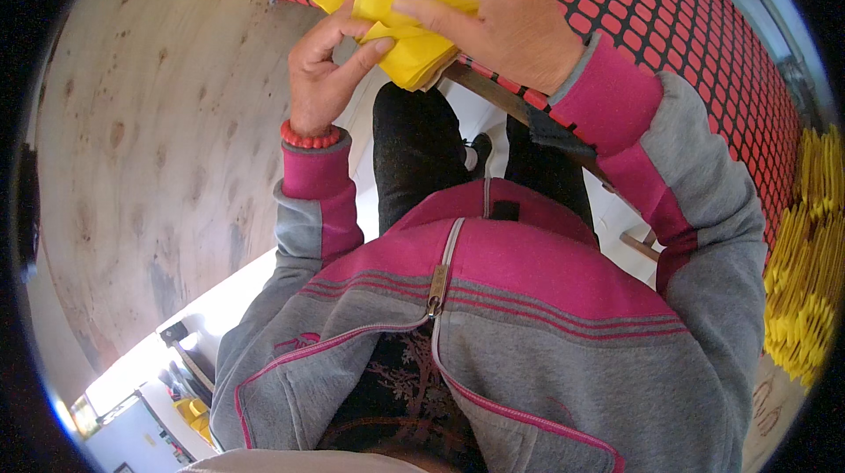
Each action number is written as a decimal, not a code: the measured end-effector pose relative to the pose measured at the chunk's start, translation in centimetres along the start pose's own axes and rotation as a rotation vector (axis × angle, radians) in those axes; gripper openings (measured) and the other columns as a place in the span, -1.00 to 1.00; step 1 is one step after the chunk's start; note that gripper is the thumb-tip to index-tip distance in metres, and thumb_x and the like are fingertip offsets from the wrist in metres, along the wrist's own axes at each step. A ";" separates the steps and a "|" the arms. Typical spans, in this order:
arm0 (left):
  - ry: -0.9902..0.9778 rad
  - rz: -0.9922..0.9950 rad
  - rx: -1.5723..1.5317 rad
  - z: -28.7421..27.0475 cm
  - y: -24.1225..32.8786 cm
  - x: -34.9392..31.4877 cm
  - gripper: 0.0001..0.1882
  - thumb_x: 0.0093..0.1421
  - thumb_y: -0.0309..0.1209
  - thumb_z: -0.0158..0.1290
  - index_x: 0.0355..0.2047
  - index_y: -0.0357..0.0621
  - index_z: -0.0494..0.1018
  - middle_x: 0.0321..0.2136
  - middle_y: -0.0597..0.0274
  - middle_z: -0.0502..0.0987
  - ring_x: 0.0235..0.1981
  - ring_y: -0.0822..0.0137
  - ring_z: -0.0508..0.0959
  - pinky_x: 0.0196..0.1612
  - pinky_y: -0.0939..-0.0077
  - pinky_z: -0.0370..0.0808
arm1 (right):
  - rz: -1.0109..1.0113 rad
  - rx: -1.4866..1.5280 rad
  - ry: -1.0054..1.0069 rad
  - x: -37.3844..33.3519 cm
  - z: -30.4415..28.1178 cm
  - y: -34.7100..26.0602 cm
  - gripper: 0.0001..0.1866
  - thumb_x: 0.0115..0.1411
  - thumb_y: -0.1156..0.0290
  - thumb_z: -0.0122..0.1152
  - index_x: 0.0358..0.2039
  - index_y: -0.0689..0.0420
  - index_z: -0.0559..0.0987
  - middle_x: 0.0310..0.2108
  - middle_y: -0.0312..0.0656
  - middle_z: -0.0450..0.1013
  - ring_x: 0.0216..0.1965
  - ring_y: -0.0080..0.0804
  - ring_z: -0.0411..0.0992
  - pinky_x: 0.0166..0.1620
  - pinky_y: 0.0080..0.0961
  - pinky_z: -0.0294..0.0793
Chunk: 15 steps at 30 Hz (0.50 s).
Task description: The person folds yellow fabric sheets on a patterned table, smoothing each fold and stacking the finished pieces. The person handles the fabric by hand, repeatedly folding and aligning edges before placing each folded sheet onto a growing stack.
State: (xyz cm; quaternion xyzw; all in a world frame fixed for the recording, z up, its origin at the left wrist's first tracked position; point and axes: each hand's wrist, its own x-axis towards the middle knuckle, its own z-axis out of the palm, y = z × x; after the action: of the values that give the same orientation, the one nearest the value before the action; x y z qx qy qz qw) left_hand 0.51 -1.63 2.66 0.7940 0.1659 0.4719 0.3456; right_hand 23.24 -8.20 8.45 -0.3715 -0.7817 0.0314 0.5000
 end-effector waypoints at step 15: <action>-0.026 -0.008 -0.003 -0.2 -0.6 -0.2 -0.85 0.15 -0.65 0.29 -0.28 -0.26 0.58 -0.09 0.18 0.67 0.03 0.36 0.59 0.40 0.24 0.23 | 0.523 -0.279 -0.630 -16.0 -3.1 -6.8 -0.74 0.13 0.45 0.39 -0.17 0.16 0.57 -0.19 -0.07 0.55 -0.23 -0.10 0.58 -0.18 -0.33 0.58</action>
State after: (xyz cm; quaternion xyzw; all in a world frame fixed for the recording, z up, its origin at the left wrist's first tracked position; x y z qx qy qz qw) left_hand 0.23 -1.29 2.17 0.7989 0.1637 0.4603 0.3509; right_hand 25.59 -23.94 0.72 -0.5933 -0.7725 0.1629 0.1573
